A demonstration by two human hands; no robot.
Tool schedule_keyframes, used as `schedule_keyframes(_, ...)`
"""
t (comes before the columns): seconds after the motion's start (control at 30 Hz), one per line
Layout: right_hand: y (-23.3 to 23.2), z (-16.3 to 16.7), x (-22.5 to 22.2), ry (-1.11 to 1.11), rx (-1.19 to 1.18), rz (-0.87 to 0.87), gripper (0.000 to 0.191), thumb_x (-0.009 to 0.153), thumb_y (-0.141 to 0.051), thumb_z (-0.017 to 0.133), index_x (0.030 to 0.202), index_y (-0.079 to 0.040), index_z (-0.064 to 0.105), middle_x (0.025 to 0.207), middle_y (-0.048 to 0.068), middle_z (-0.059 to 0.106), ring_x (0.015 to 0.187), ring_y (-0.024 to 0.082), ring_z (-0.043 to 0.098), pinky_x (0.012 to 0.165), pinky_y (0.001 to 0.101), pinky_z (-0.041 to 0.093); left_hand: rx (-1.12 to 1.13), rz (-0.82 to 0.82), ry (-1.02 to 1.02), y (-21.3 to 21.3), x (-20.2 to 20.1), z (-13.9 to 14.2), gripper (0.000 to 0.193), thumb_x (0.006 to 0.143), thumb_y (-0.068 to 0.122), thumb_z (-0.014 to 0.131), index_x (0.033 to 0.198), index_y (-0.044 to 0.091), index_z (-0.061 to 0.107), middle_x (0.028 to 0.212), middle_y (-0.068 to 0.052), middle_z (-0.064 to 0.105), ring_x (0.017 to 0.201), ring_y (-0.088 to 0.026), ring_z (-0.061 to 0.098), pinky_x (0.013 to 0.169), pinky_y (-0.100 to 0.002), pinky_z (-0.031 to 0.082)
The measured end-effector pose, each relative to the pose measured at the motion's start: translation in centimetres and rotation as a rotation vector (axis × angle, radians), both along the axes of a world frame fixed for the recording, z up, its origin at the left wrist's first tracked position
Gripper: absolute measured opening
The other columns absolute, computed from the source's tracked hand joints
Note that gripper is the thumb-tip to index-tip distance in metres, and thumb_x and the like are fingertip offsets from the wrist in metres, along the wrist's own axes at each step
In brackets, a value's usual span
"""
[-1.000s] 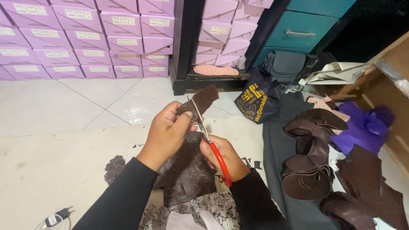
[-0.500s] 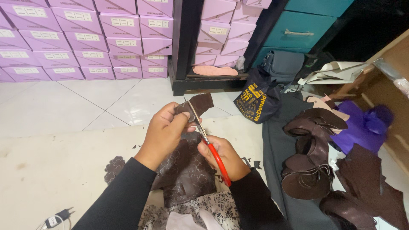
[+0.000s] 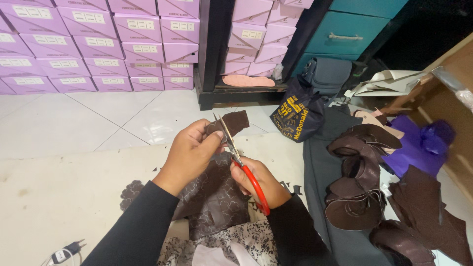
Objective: The person uses red-handled scissors to cut a brown patterned fabric sheet into a long strip with scalloped edges. They hold the fabric with one hand and cut along the pattern with the other, producing a continuous strip.
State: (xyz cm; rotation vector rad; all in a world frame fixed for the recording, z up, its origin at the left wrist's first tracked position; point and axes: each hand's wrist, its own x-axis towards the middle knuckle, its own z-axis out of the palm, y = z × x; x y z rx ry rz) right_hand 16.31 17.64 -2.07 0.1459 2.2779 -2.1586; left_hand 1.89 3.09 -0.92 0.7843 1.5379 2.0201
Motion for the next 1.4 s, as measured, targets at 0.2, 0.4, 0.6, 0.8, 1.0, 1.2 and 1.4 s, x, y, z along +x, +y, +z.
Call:
schedule_keyframes(0.2,0.0,0.1,0.2,-0.005,0.011,-0.003,0.045,0.102,-0.051,0.057,0.091,-0.007,0.055,0.070,-0.005,0.043,0.058,0.005,0.041,0.051,0.0223,0.035,-0.024,0.044,0.042,-0.1,0.0,0.1,0.013,0.098,0.013,0.062,0.096,0.001,0.067,0.085,-0.002,0.070,0.075,-0.006,0.064,0.070,-0.023,0.055)
schedule_keyframes(0.4,0.1,0.4,0.0,-0.054,0.100,-0.012,0.041,0.100,-0.049,0.056,0.091,-0.009,0.055,0.070,-0.004,0.044,0.059,0.006,0.043,0.052,0.0232,0.037,-0.029,0.144,0.048,-0.1,-0.1,-0.2,0.010,0.094,0.008,0.068,0.101,0.001,0.066,0.086,-0.004,0.069,0.076,-0.008,0.064,0.069,-0.023,0.053)
schedule_keyframes(0.6,0.4,0.9,0.1,0.005,0.035,0.049,0.042,0.107,-0.046,0.048,0.094,-0.007,0.052,0.077,-0.001,0.048,0.070,0.009,0.050,0.064,0.0251,0.046,0.105,0.030,-0.210,1.0,0.1,-0.6,0.013,0.094,0.005,0.064,0.106,0.004,0.058,0.095,-0.005,0.072,0.083,-0.010,0.072,0.072,-0.023,0.058)
schedule_keyframes(0.8,0.7,0.9,0.4,-0.056,0.019,0.043,0.034,0.104,-0.040,0.049,0.097,-0.007,0.056,0.075,-0.001,0.048,0.067,0.009,0.048,0.063,0.0248,0.045,0.045,-0.013,-0.235,0.6,-0.5,-0.8,0.016,0.094,0.002,0.065,0.108,0.003,0.059,0.094,-0.008,0.071,0.079,-0.012,0.069,0.067,-0.024,0.054)
schedule_keyframes(1.0,1.2,0.5,0.6,-0.025,0.028,0.087,0.034,0.107,-0.038,0.049,0.095,-0.006,0.053,0.077,-0.002,0.046,0.068,0.008,0.046,0.061,0.0241,0.043,0.194,0.025,-0.322,0.6,-0.4,-0.8,0.022,0.092,0.002,0.064,0.113,0.006,0.059,0.097,-0.005,0.069,0.080,-0.010,0.067,0.069,-0.023,0.054)
schedule_keyframes(1.2,1.3,0.0,0.3,0.000,-0.040,0.094,0.035,0.108,-0.040,0.046,0.099,-0.007,0.055,0.080,-0.001,0.048,0.073,0.009,0.049,0.066,0.0245,0.045,0.119,0.044,-0.247,0.7,-0.1,-0.3,0.017,0.093,0.003,0.067,0.106,0.006,0.057,0.095,-0.005,0.071,0.084,-0.011,0.068,0.072,-0.024,0.054)
schedule_keyframes(1.4,1.2,0.1,0.5,-0.005,-0.075,0.074,0.037,0.108,-0.041,0.046,0.101,-0.006,0.056,0.082,0.000,0.049,0.074,0.010,0.050,0.068,0.0252,0.045,0.120,0.038,-0.239,0.6,0.5,-0.3,0.016,0.093,0.004,0.067,0.105,0.005,0.057,0.094,-0.004,0.072,0.085,-0.010,0.069,0.073,-0.024,0.054)
